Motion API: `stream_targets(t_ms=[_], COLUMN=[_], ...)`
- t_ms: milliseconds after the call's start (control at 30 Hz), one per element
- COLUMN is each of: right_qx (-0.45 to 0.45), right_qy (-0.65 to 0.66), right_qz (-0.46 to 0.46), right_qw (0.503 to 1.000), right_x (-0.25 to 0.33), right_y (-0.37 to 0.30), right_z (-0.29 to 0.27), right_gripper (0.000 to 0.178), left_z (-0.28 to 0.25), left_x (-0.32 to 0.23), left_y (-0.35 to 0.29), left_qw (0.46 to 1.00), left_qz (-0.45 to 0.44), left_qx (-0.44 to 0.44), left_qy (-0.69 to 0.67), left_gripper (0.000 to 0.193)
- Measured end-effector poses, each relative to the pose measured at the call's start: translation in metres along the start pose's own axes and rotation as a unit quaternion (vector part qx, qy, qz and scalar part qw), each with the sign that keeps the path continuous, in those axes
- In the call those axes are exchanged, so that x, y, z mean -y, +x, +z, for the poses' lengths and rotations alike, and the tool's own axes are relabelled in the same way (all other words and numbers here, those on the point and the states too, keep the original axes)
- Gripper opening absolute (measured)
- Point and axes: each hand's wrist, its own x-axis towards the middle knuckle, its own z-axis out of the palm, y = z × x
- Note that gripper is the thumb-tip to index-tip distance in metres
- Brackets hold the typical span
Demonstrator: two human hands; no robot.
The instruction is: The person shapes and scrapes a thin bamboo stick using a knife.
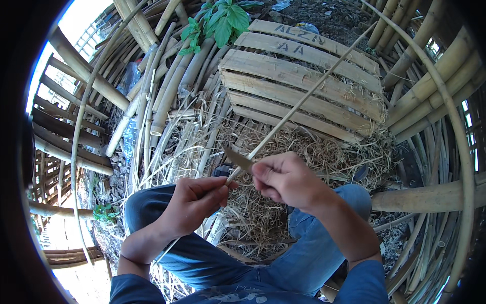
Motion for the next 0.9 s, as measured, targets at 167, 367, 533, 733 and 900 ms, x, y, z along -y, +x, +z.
stream_targets(t_ms=[167,367,533,733,900], right_qx=[0.057,0.066,0.061,0.057,0.043], right_qy=[0.022,0.030,0.028,0.024,0.009], right_qz=[0.052,0.045,0.033,0.031,0.032], right_qw=[0.997,0.996,0.997,0.998,0.999], right_x=[0.000,0.002,0.001,-0.003,-0.004], right_y=[0.004,0.003,0.004,0.006,0.004], right_z=[0.002,-0.001,-0.002,-0.006,-0.008], right_gripper=[0.038,0.039,0.037,0.033,0.030], left_z=[0.003,0.005,0.005,0.005,0.004], left_x=[0.012,0.009,0.006,0.003,0.001], left_y=[0.000,-0.004,-0.007,-0.008,-0.009], left_qw=[0.994,0.987,0.990,0.993,0.994], left_qz=[0.100,0.145,0.130,0.109,0.100], left_qx=[-0.028,-0.033,-0.032,-0.030,-0.026], left_qy=[0.030,0.063,0.044,0.031,0.019], left_gripper=[0.023,0.022,0.021,0.021,0.022])
